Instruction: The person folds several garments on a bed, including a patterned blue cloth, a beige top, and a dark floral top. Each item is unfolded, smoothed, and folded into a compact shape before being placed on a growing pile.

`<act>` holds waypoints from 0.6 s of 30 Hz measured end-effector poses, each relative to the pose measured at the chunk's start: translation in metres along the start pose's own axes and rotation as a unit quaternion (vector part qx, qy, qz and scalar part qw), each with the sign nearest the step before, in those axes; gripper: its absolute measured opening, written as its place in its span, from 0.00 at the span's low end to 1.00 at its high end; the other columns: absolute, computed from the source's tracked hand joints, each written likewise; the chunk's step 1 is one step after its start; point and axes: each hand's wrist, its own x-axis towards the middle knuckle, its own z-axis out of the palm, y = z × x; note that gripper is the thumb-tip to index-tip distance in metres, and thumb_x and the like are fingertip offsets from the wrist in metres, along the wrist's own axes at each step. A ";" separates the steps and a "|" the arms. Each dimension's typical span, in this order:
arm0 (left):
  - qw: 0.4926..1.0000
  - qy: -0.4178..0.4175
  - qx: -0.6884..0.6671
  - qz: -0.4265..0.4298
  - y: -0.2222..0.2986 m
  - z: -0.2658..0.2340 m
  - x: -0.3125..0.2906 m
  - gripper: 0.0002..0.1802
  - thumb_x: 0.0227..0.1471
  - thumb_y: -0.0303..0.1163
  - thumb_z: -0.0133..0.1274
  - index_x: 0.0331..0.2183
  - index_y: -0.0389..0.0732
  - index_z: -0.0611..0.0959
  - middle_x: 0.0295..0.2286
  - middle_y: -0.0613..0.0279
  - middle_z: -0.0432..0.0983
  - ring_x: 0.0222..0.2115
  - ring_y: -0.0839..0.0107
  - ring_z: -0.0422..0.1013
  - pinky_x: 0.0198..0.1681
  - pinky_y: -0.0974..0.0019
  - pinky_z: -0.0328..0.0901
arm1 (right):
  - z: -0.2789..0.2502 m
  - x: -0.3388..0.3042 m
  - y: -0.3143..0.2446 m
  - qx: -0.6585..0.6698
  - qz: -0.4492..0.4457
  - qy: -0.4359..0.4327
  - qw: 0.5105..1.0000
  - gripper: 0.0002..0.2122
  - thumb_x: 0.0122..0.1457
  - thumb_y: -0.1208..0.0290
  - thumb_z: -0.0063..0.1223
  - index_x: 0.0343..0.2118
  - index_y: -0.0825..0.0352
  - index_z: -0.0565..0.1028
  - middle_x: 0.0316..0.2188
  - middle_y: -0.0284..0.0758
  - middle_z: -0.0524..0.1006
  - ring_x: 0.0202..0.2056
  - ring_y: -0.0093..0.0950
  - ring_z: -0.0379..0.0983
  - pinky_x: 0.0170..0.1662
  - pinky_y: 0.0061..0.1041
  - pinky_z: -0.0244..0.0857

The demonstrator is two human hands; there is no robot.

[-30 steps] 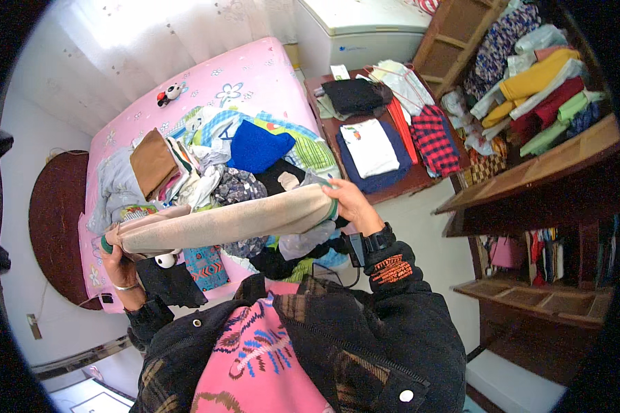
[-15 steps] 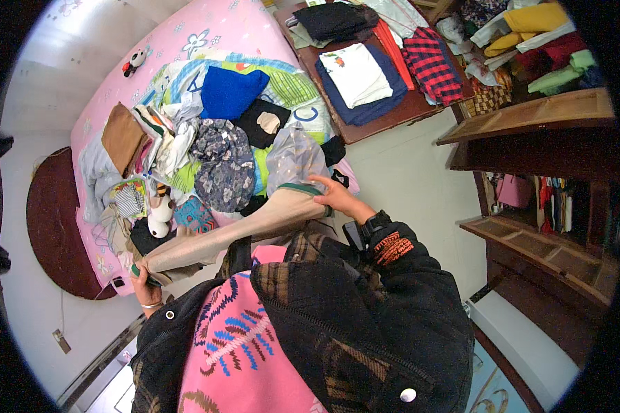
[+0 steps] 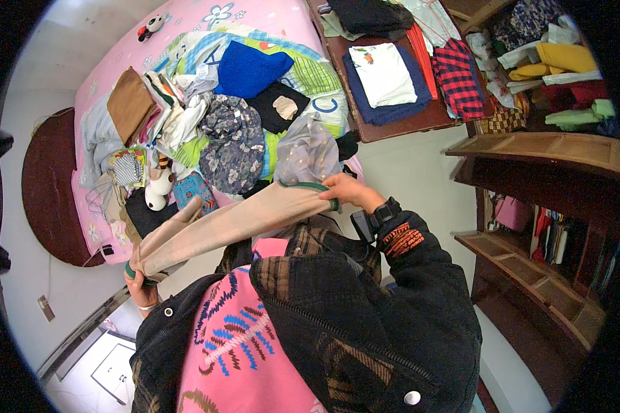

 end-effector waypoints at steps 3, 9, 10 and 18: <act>1.000 0.022 -0.005 0.009 -0.002 -0.008 -0.001 0.24 0.46 0.30 0.58 0.44 0.30 0.72 0.41 0.54 0.73 0.41 0.63 0.71 0.47 0.62 0.64 | 0.000 0.000 -0.015 -0.025 0.004 0.000 1.000 0.06 0.50 0.72 0.59 0.31 0.65 0.77 0.19 0.22 0.71 0.17 0.13 0.59 0.17 0.17 0.50; 0.999 0.025 -0.012 0.042 0.004 -0.016 0.007 0.22 0.46 0.31 0.58 0.42 0.31 0.73 0.38 0.55 0.74 0.39 0.63 0.71 0.46 0.61 0.64 | -0.004 -0.002 -0.063 0.012 -0.115 0.028 0.993 0.05 0.52 0.76 0.56 0.32 0.65 0.76 0.22 0.22 0.71 0.23 0.13 0.62 0.25 0.14 0.55; 0.998 0.020 -0.009 0.057 0.010 -0.015 0.010 0.22 0.46 0.31 0.58 0.41 0.31 0.73 0.37 0.55 0.74 0.38 0.64 0.71 0.46 0.61 0.65 | -0.008 -0.002 -0.074 0.010 -0.160 0.039 0.986 0.05 0.52 0.76 0.55 0.33 0.66 0.76 0.23 0.23 0.71 0.24 0.13 0.62 0.26 0.14 0.56; 0.982 0.020 0.026 0.187 0.063 0.026 0.046 0.16 0.47 0.32 0.56 0.37 0.34 0.74 0.33 0.57 0.74 0.35 0.65 0.71 0.44 0.62 0.64 | -0.040 -0.020 -0.173 -0.148 -0.353 0.209 0.900 0.05 0.54 0.80 0.47 0.35 0.66 0.71 0.28 0.24 0.69 0.31 0.16 0.64 0.38 0.16 0.60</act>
